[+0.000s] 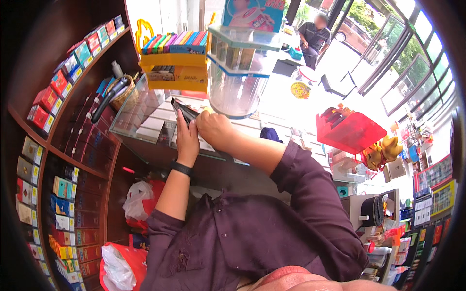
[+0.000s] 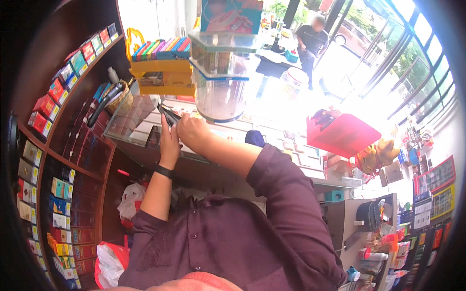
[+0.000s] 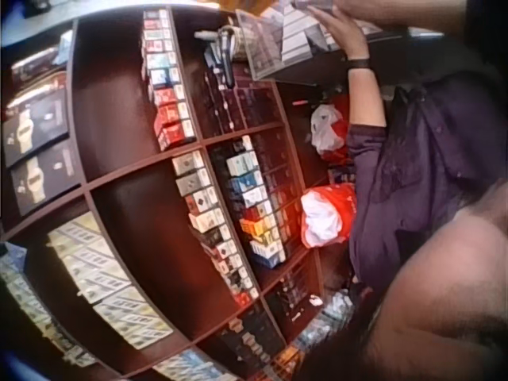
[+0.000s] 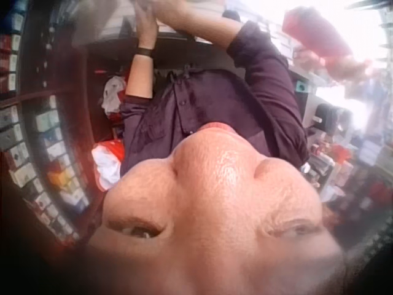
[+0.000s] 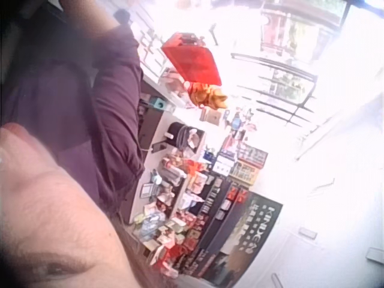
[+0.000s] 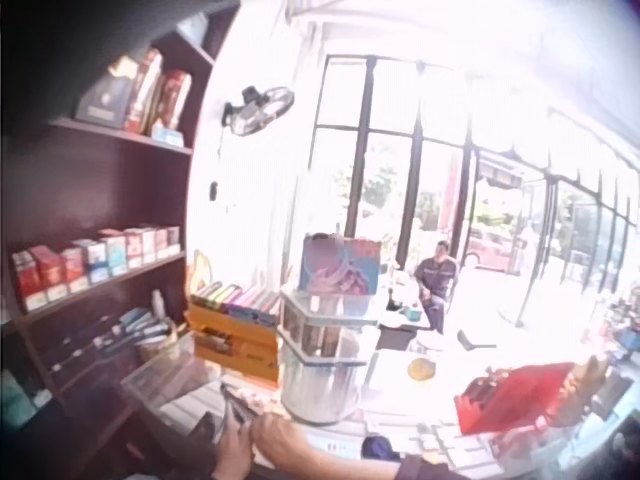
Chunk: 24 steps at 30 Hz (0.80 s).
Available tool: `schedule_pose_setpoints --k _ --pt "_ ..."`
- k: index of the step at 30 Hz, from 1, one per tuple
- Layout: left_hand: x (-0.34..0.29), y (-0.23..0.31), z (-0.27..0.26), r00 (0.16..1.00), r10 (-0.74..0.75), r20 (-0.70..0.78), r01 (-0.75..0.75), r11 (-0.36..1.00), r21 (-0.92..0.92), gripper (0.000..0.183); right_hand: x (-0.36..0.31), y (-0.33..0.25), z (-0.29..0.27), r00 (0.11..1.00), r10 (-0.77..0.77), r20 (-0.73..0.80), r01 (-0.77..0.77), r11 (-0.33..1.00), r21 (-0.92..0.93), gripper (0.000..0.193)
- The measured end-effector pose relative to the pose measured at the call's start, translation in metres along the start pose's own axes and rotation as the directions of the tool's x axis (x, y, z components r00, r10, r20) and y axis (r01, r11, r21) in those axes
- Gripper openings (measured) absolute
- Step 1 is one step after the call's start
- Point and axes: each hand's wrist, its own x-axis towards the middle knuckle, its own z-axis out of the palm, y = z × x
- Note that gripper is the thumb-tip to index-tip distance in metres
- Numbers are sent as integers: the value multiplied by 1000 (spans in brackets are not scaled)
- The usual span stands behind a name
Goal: The person retrieves a black box from a cardboard box in a cluttered storage area, then walks into a store. They use scissors to open the black box, remove a smaller inner box, and place it on a shelf. The person then picks up another small box and places it on the same shelf.
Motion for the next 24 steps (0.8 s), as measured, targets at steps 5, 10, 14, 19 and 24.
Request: schedule_pose_setpoints --k 5,10,14,19,24 --pt "0 1 0 981 194 4 -193 973 122 52 3 -3 -3 980 75 184 -87 995 56 21" --pt "-1 1 -1 982 187 9 -185 960 209 49 2 0 -6 996 31 80 -46 980 195 20" --pt "-1 -3 -1 965 261 -5 -253 939 233 48 2 8 -2 986 -53 160 38 995 97 16" --pt "-2 -4 4 960 281 -5 -270 927 261 50 5 10 -2 979 -82 185 66 993 93 15" --pt "-11 12 5 990 133 -54 -108 937 332 52 7 14 -9 974 -95 208 87 995 43 16"
